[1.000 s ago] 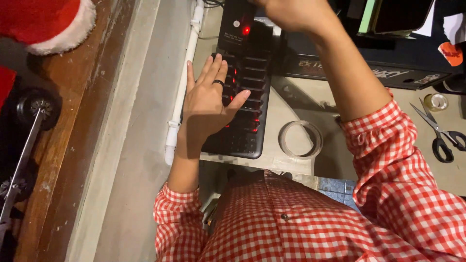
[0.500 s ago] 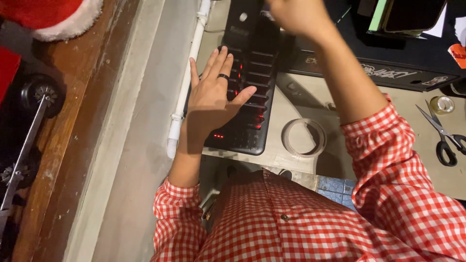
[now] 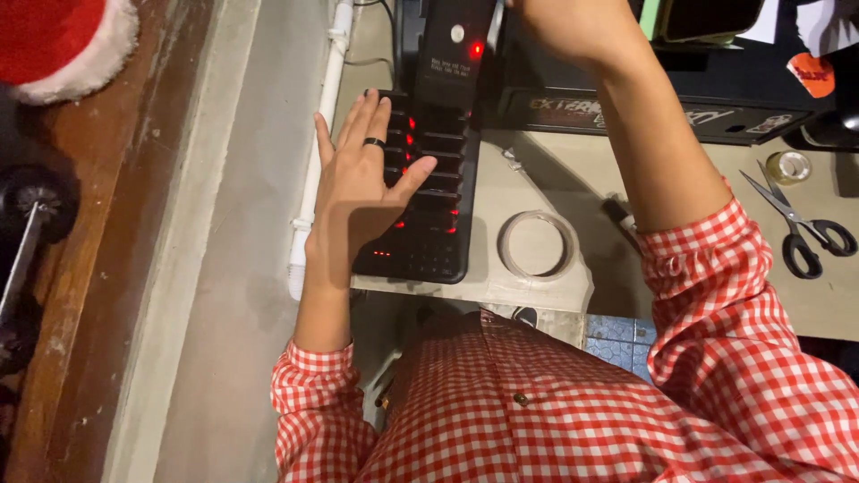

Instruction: The person applies a small piece of tape to a black electronic device, then uses a marker to write on the tape. They place the device into a charging station, remove it, and repeat the labeling process. Finally, they cut a piece of tape from a roll and apply it to the device.

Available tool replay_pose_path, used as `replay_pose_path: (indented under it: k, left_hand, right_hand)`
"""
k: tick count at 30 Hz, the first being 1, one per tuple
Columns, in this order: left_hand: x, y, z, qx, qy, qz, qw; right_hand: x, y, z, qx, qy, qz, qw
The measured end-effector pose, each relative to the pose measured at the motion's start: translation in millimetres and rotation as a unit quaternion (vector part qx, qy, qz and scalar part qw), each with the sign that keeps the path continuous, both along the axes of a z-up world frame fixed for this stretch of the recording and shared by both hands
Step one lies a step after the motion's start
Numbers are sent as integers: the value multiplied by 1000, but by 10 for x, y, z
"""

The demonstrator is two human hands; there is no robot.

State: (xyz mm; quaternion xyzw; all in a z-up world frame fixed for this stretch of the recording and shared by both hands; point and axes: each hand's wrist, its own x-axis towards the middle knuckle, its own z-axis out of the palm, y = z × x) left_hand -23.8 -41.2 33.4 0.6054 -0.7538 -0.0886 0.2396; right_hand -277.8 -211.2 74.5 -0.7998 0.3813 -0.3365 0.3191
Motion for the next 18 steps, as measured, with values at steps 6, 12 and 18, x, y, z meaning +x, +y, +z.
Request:
replay_pose_path:
  k: [6,12,18]
  left_hand:
    - [-904,662,355,22,407,-63,911]
    - [-1870,881,-405,-21,232,-96,968]
    - [-2559,994,-1054,124,259,-85,954]
  right_hand:
    - [-319,1020,283,-42,-7,96,995]
    - [-1195,1753,-45,41,-61,-11,997]
    - [-2256,1990,-798,-16,31,-156,987]
